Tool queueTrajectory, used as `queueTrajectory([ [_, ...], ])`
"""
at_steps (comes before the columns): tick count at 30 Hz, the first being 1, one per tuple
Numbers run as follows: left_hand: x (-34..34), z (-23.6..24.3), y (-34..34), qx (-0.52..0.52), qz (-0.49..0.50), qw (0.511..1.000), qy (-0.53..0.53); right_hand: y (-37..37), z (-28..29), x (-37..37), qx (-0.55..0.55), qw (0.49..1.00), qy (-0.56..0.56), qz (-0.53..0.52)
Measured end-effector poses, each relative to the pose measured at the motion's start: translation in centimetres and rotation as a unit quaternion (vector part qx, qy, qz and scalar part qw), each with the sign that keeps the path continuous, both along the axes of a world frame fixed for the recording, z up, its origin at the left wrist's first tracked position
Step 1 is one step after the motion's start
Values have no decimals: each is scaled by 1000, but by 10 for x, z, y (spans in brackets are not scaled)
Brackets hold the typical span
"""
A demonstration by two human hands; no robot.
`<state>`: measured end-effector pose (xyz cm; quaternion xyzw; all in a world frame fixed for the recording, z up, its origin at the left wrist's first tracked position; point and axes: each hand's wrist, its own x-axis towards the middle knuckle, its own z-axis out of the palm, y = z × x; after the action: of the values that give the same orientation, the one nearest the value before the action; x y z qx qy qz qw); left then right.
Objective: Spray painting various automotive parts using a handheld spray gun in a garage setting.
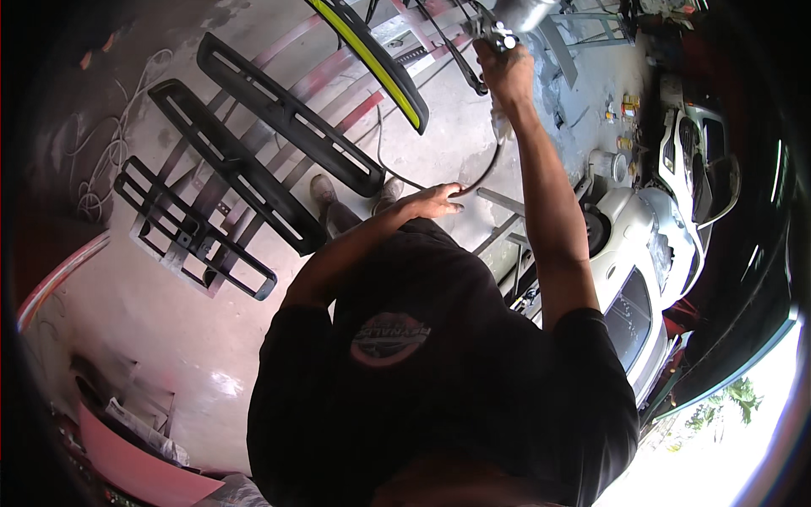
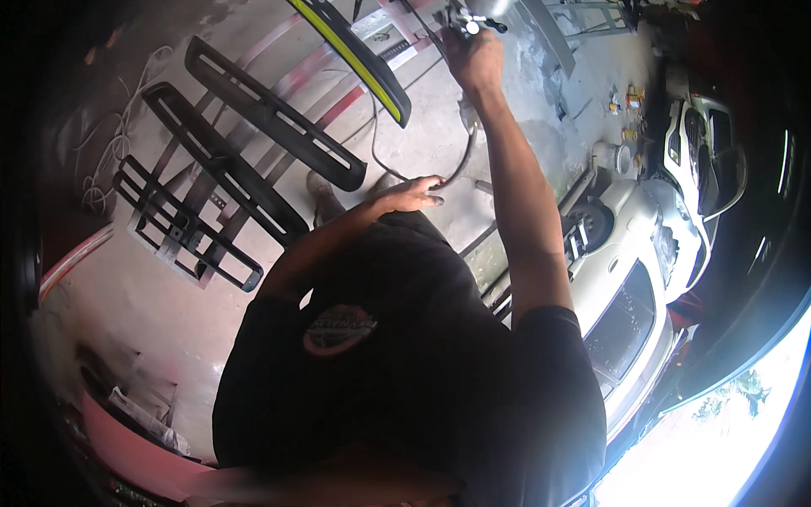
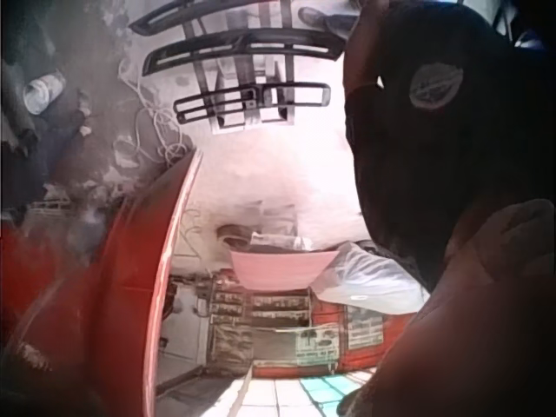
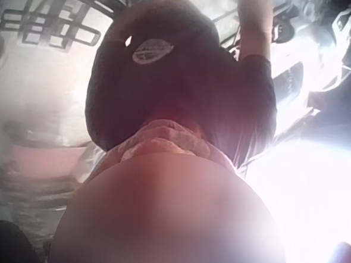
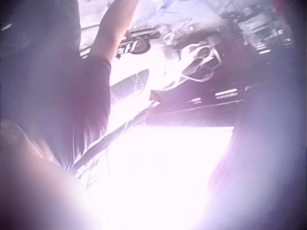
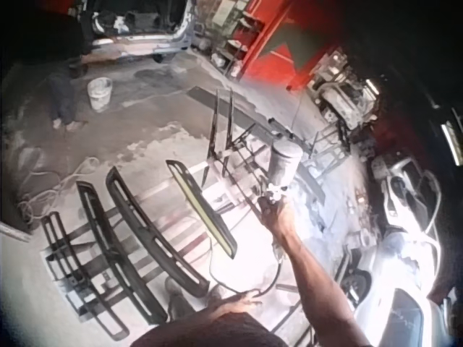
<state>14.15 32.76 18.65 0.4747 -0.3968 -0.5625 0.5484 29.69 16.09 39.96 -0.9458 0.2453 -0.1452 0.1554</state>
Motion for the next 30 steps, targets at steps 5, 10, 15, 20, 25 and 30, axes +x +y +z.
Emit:
queueTrajectory([
  [5,-34,3,-3,-52,-115,991,-51,0,14,-91,130,973,94,-167],
  [10,-40,9,-1,-45,-170,983,-52,15,24,-104,172,969,47,-173],
  [15,-29,9,-2,-33,-91,995,-31,13,15,-68,110,992,-4,-54],
  [20,-33,0,-10,-63,-70,995,-44,1,5,-84,47,997,8,-64],
  [25,-49,-2,-7,-63,-152,986,-24,2,4,-145,72,974,93,-193],
  [30,-51,2,0,-55,-173,983,-35,20,-9,-147,26,977,80,-193],
])
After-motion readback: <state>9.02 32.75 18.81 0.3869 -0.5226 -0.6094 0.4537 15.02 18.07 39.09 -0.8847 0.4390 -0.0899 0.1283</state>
